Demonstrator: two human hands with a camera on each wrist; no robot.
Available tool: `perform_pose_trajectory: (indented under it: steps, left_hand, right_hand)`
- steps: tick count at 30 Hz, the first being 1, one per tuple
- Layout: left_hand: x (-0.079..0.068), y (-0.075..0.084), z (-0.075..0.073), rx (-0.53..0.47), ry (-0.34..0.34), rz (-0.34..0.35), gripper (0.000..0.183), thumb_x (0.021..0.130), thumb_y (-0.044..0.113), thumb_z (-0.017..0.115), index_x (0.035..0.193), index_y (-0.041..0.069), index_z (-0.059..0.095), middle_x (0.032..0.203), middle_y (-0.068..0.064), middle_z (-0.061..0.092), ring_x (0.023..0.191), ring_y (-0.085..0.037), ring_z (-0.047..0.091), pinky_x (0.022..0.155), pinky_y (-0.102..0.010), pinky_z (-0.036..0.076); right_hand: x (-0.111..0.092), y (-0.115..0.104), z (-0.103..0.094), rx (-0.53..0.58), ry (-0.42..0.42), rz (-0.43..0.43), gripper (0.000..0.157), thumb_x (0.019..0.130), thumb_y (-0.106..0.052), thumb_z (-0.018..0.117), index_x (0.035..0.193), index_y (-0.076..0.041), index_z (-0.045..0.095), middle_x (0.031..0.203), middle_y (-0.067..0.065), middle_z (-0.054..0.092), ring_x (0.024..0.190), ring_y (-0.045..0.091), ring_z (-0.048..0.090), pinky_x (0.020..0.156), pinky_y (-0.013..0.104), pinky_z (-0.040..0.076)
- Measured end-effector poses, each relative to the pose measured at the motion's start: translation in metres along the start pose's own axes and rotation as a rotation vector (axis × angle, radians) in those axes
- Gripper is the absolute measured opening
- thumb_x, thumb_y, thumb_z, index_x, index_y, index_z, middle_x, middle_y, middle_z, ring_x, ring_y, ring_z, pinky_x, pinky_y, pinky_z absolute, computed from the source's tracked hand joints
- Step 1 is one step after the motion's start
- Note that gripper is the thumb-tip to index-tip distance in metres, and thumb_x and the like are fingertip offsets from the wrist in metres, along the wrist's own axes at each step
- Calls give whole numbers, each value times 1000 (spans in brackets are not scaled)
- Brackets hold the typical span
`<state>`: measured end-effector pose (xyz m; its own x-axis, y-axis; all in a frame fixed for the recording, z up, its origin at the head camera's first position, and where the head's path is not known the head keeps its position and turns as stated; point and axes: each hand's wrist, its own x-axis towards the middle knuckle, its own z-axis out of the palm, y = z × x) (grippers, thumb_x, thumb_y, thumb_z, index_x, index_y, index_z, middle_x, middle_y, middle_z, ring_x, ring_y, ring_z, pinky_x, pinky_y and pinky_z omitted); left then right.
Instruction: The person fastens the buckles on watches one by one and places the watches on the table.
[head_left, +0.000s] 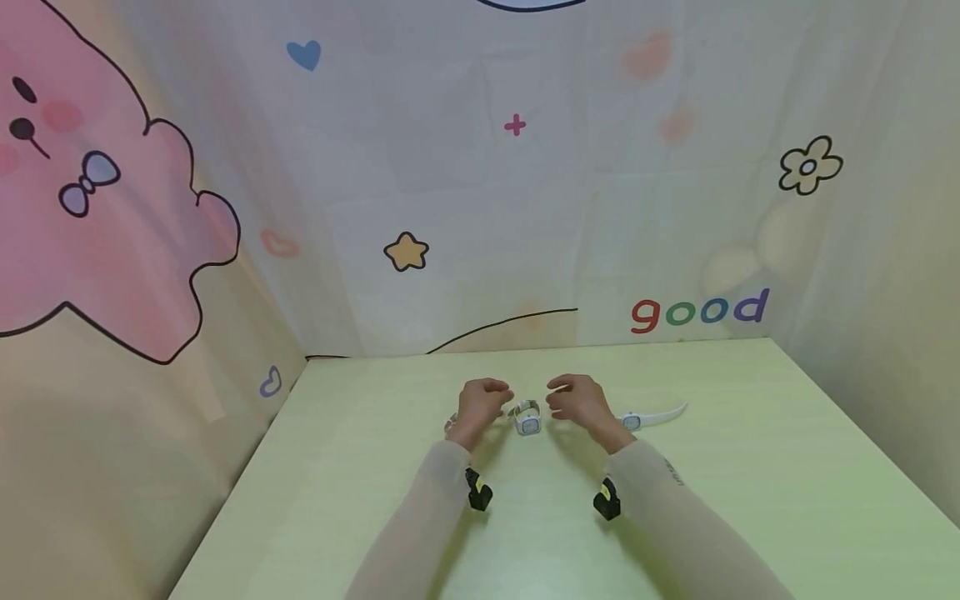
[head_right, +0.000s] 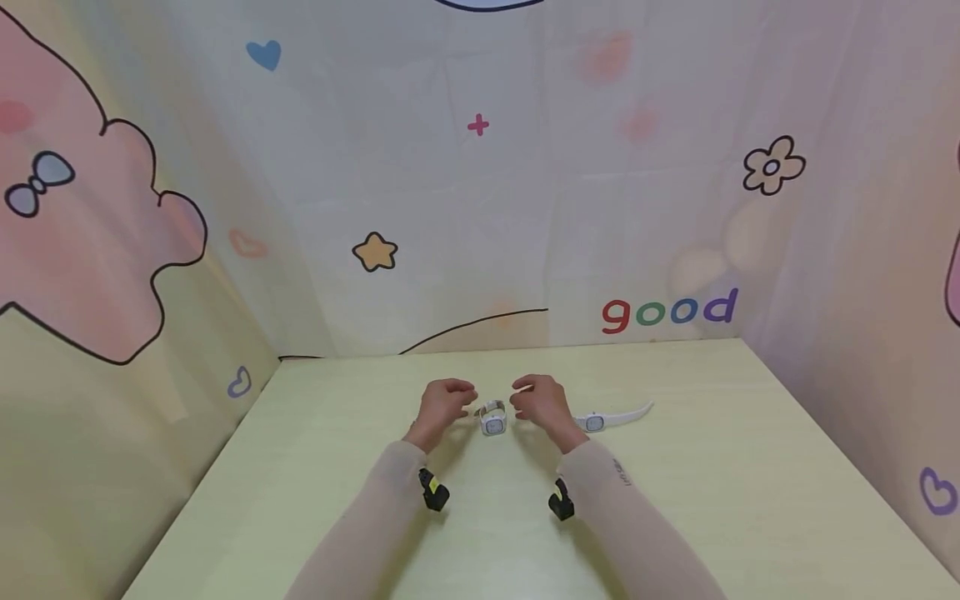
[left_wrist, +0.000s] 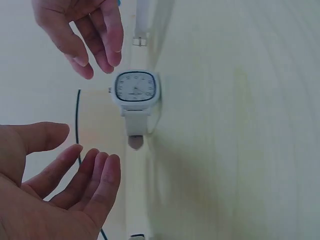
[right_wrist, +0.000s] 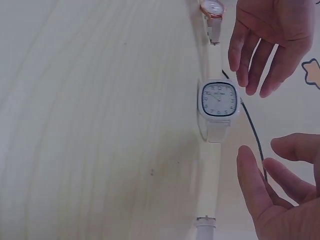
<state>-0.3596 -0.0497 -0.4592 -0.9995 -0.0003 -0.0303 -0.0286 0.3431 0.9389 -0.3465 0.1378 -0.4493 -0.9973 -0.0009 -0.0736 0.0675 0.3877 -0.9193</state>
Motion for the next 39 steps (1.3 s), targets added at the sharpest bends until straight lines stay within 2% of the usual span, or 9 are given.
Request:
perform_pose_trajectory:
  steps: [4,8,15,19,27,34,39]
  left_hand:
    - [-3,8,-4,-27,-19,8,25,92,19,67,113,4,70,112,-11,71,105,-35,68,80,-32,57]
    - [-7,14,-6,-47,-35,16,24,92,19,67,112,6,70,112,-10,70,108,-34,66,82,-31,58]
    - [-16,27,-2,-61,-60,63,21,92,20,68,110,9,71,109,-8,71,93,-20,69,83,-33,58]
    - [-23,36,3,-55,-77,73,21,92,21,69,110,11,71,108,-6,71,88,-18,69,83,-35,59]
    - [-33,52,14,-62,-118,125,21,93,22,68,112,12,71,108,-4,70,86,-12,67,84,-36,59]
    - [-37,54,29,-63,-128,145,19,92,21,69,109,13,71,105,-3,71,82,-11,67,79,-32,59]
    - [-36,54,41,-64,-115,144,19,91,22,70,108,14,71,103,-2,71,79,-12,66,74,-29,58]
  right_hand:
    - [-5,-6,-8,12,-12,-23,33,93,-9,62,123,4,61,116,24,67,105,39,68,78,34,60]
    - [-12,-9,-17,9,-18,-42,32,94,-10,62,123,3,61,120,24,66,107,38,67,80,35,60]
    - [-28,-10,-38,-50,-8,-93,32,95,-11,61,124,2,61,116,23,67,101,32,70,83,39,59]
    - [-37,-10,-51,-87,-2,-114,33,95,-13,61,125,1,60,117,23,66,97,30,71,81,38,60]
    - [-49,-11,-71,-148,9,-133,35,96,-15,61,127,0,60,122,24,64,105,36,68,84,40,59]
    - [-56,-4,-89,-185,16,-107,37,97,-17,61,130,0,58,122,24,64,103,32,70,86,42,58]
    - [-59,1,-102,-204,25,-112,39,97,-17,61,131,2,57,123,26,63,104,34,69,85,41,58]
